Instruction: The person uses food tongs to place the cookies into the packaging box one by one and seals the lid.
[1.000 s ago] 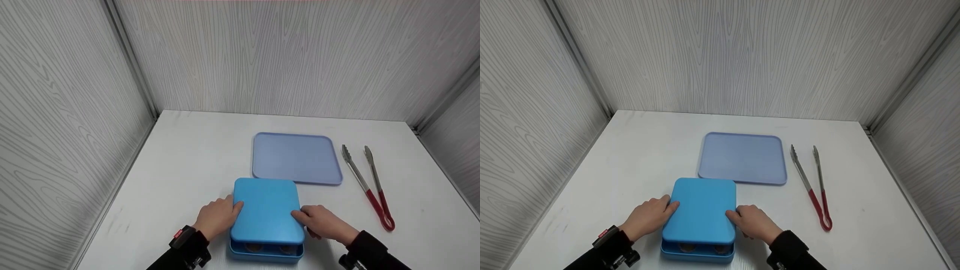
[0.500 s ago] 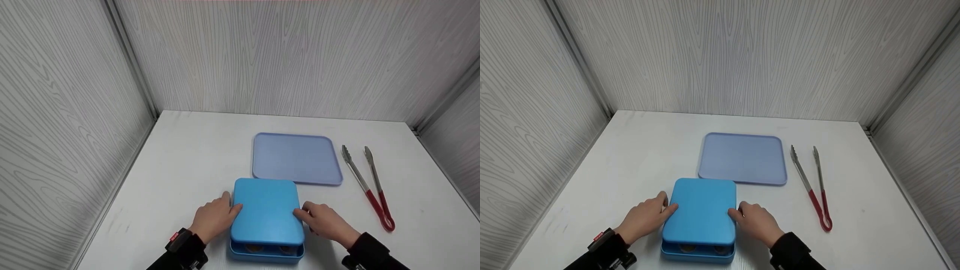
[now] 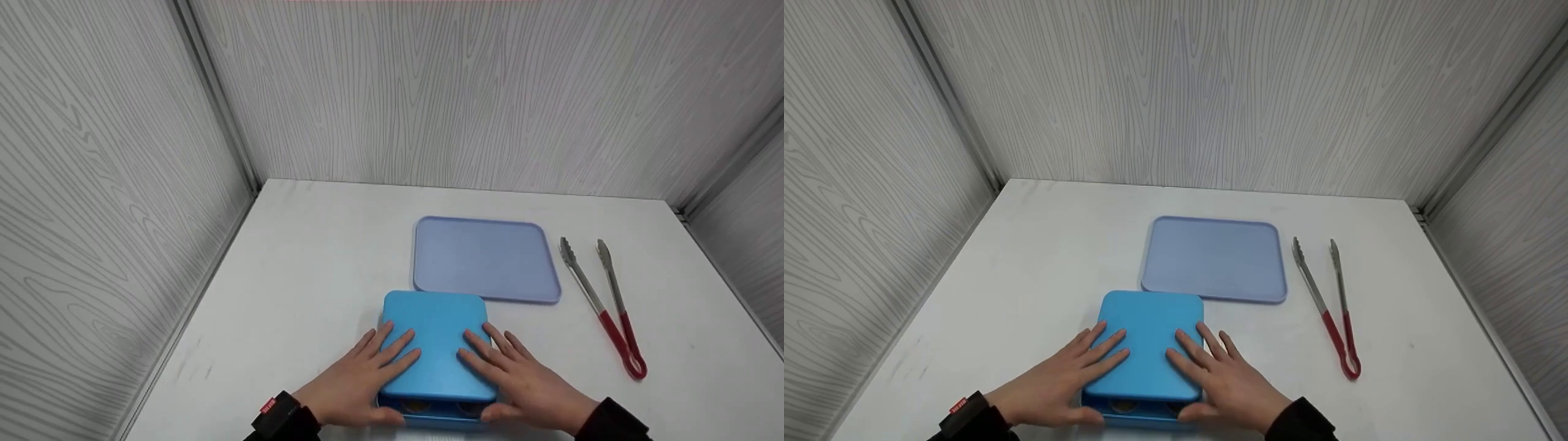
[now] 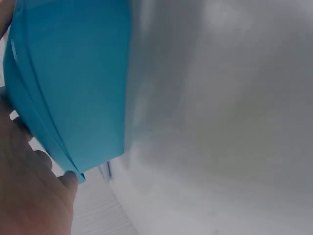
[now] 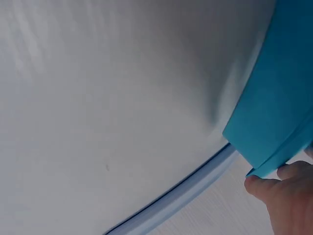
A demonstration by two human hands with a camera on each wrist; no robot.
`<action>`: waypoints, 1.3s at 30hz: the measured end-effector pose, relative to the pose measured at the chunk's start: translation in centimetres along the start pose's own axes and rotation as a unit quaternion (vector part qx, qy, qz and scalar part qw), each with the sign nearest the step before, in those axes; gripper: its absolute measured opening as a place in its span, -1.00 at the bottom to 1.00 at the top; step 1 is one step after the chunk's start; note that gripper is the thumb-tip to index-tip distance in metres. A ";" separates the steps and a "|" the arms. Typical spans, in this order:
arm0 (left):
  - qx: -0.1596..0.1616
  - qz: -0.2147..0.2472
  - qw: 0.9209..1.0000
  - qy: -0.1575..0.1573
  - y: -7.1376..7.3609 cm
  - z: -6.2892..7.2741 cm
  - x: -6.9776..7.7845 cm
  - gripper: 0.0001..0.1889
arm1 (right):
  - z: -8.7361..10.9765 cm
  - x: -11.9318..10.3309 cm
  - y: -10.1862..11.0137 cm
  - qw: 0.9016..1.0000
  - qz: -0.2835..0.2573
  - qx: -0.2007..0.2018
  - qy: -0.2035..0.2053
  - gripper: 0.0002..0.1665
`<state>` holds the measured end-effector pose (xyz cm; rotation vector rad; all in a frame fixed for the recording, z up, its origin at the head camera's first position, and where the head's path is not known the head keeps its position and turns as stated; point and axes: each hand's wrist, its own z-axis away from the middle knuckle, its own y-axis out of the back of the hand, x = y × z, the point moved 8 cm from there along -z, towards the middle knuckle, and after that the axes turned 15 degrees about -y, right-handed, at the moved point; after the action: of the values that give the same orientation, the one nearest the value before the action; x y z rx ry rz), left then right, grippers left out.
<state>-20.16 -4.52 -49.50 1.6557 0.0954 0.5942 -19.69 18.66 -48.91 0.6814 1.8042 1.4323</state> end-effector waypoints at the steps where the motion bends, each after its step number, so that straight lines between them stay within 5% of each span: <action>1: -0.002 -0.012 1.000 -0.010 0.0 0.1 0.2 0.02 | 0.2 -0.2 -0.1 1.000 0.018 0.009 0.012 0.11; 17: 0.040 -0.121 0.989 -0.071 0.5 0.2 1.3 -0.14 | 1.3 -1.3 0.6 0.994 0.069 0.056 0.071 0.08; 32: 0.137 -0.306 0.930 -0.150 0.7 1.0 2.5 -0.30 | 1.8 -1.7 0.7 0.990 0.079 0.067 0.092 -0.09; 34: 0.135 -0.307 0.930 -0.152 0.7 1.0 2.5 -0.30 | 1.9 -1.8 0.7 0.989 0.081 0.069 0.101 -0.12; 39: 0.099 -0.273 0.945 -0.151 0.7 1.0 2.0 -0.20 | 1.8 -1.8 0.9 0.987 0.072 0.083 0.115 -0.05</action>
<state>-18.15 -4.76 -48.26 1.7937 0.3849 -0.0959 -17.16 18.56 -47.92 0.7708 2.1086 1.5170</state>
